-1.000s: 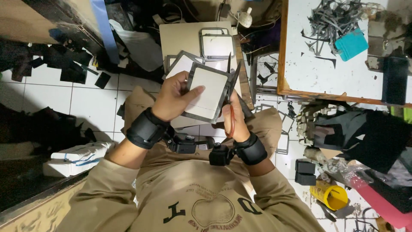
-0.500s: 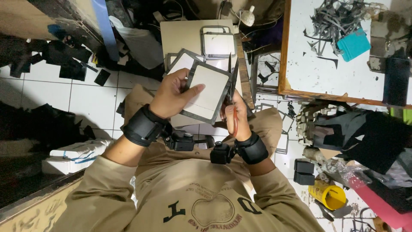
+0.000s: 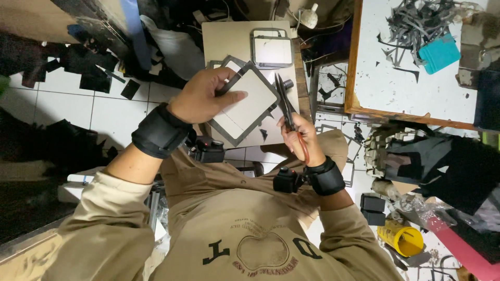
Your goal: The person trims the edges of leather or composite parts using scissors.
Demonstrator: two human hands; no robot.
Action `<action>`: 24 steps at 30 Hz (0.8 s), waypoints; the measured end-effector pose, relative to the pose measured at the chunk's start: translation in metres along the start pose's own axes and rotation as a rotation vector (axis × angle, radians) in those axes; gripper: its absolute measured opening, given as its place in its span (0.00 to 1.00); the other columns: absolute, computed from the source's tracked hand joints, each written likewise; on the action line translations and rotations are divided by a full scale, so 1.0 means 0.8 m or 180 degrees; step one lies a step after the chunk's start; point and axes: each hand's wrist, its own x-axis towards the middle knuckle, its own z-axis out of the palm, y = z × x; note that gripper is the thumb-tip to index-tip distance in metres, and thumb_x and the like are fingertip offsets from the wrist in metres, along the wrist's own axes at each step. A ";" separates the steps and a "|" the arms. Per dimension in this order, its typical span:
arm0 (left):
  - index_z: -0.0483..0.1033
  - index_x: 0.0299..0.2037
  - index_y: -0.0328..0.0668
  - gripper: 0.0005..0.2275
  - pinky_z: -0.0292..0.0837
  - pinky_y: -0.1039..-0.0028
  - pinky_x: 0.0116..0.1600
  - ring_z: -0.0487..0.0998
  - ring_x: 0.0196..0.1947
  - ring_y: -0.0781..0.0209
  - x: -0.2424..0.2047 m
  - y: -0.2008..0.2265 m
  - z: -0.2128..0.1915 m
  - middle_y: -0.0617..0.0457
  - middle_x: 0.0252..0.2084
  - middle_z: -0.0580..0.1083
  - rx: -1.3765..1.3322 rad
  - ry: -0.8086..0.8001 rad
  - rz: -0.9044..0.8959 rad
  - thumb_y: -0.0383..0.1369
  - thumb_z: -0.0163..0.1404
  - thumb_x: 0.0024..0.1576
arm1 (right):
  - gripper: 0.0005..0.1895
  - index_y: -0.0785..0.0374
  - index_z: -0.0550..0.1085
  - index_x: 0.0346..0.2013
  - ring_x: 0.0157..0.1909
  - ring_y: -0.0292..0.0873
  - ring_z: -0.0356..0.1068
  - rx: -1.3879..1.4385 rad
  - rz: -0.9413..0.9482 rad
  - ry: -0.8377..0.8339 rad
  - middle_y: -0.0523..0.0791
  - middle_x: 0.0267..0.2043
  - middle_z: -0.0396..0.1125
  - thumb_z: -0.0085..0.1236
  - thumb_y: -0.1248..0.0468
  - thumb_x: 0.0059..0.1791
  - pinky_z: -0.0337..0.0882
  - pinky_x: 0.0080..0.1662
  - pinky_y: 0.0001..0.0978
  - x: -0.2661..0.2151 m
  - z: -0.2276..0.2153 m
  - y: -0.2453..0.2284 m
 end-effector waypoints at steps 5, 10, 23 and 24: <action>0.77 0.43 0.36 0.09 0.62 0.80 0.26 0.68 0.20 0.75 0.003 -0.003 0.014 0.59 0.24 0.74 0.0459 -0.0164 -0.0072 0.35 0.57 0.62 | 0.20 0.66 0.68 0.51 0.22 0.28 0.57 0.0654 0.0024 0.0301 0.38 0.27 0.61 0.51 0.51 0.57 0.58 0.26 0.20 0.016 0.013 -0.006; 0.78 0.45 0.36 0.12 0.66 0.75 0.27 0.70 0.23 0.70 0.005 -0.056 0.042 0.49 0.26 0.75 0.0297 0.0285 -0.0354 0.37 0.61 0.59 | 0.10 0.67 0.67 0.50 0.24 0.34 0.61 0.0710 0.0367 0.0836 0.41 0.30 0.63 0.56 0.70 0.55 0.65 0.29 0.27 0.044 0.025 -0.021; 0.78 0.50 0.37 0.09 0.83 0.72 0.42 0.82 0.39 0.66 -0.024 -0.082 0.056 0.51 0.44 0.80 -0.1938 0.1421 0.0071 0.29 0.58 0.61 | 0.11 0.64 0.63 0.53 0.27 0.35 0.61 0.1225 -0.0167 0.0949 0.42 0.29 0.60 0.46 0.60 0.62 0.64 0.32 0.28 0.038 0.049 0.015; 0.78 0.49 0.37 0.09 0.84 0.72 0.41 0.82 0.38 0.65 -0.025 -0.079 0.051 0.51 0.43 0.81 -0.1723 0.1403 0.0093 0.28 0.58 0.61 | 0.14 0.64 0.63 0.53 0.28 0.34 0.60 0.1094 0.0052 0.0843 0.42 0.31 0.60 0.41 0.56 0.64 0.62 0.31 0.26 0.034 0.049 0.008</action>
